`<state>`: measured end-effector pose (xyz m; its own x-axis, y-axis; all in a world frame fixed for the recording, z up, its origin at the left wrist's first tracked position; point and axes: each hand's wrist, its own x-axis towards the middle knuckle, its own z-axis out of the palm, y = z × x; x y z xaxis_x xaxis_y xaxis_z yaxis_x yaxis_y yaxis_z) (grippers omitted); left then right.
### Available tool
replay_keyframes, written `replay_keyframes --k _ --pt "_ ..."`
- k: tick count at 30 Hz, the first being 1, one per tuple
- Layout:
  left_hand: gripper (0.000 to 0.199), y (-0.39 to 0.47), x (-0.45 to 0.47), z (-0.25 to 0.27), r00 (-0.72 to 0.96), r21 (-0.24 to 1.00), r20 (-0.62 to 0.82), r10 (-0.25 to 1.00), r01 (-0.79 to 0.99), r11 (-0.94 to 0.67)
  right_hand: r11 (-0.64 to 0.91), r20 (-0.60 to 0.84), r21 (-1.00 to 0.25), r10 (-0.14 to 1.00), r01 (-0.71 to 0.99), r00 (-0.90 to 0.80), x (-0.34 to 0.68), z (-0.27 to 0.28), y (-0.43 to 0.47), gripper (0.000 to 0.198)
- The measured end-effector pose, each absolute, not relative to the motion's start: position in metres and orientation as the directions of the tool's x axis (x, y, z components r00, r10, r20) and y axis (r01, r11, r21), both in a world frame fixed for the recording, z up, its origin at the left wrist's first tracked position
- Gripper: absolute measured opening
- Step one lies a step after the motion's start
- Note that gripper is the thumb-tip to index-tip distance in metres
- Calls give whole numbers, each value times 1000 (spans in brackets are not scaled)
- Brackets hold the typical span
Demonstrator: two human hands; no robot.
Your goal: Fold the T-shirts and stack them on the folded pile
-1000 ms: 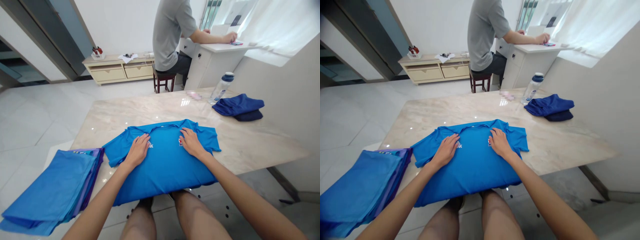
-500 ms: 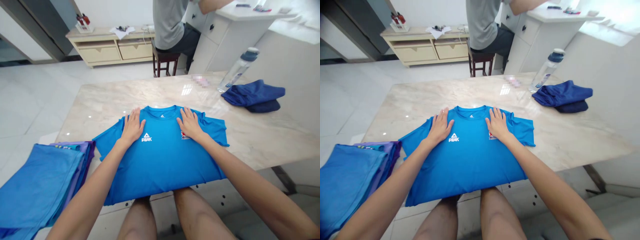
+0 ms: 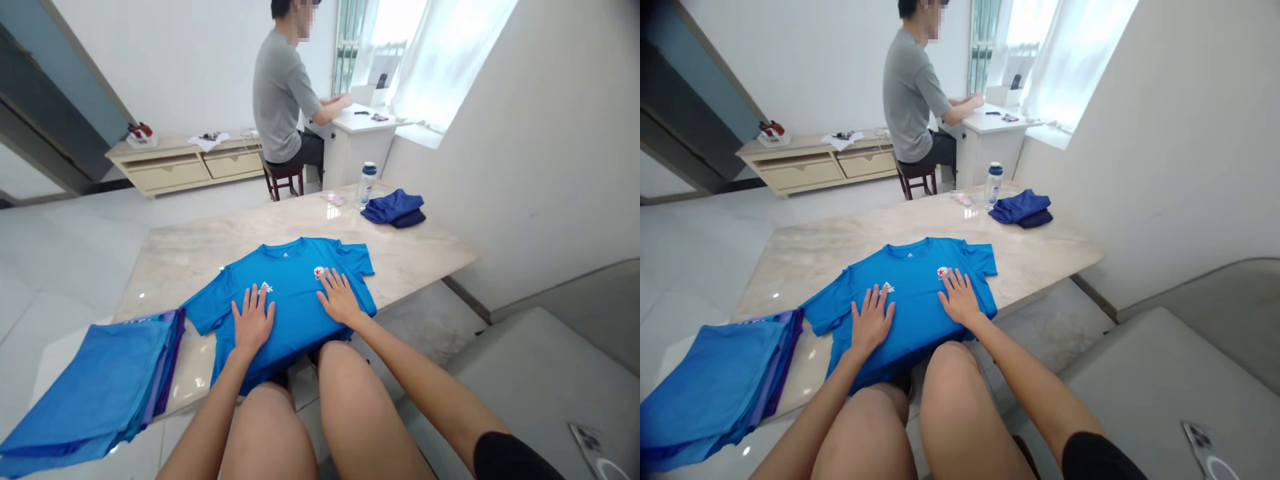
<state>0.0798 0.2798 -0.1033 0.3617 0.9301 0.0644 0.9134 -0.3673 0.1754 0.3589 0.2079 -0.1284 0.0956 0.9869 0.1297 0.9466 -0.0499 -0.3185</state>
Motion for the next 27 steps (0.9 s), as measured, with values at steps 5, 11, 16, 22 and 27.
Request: replay_keyframes --k 5,11,16,22,27 --pt "67 253 70 -106 325 159 104 940 927 -339 42 180 -370 983 928 28 374 -123 188 58" --pt "65 229 65 -107 297 183 148 943 929 -322 -387 115 -572 835 723 538 474 -96 182 39" --pt "61 227 65 -109 256 251 234 938 916 -313 -679 -34 -532 613 505 789 534 -87 216 39" --pt "58 228 64 -111 247 292 264 933 901 -321 -773 -62 -506 474 382 878 525 -105 262 61" --pt "57 228 66 -110 244 295 272 931 900 -322 -702 -42 -546 568 458 822 522 -113 281 42"
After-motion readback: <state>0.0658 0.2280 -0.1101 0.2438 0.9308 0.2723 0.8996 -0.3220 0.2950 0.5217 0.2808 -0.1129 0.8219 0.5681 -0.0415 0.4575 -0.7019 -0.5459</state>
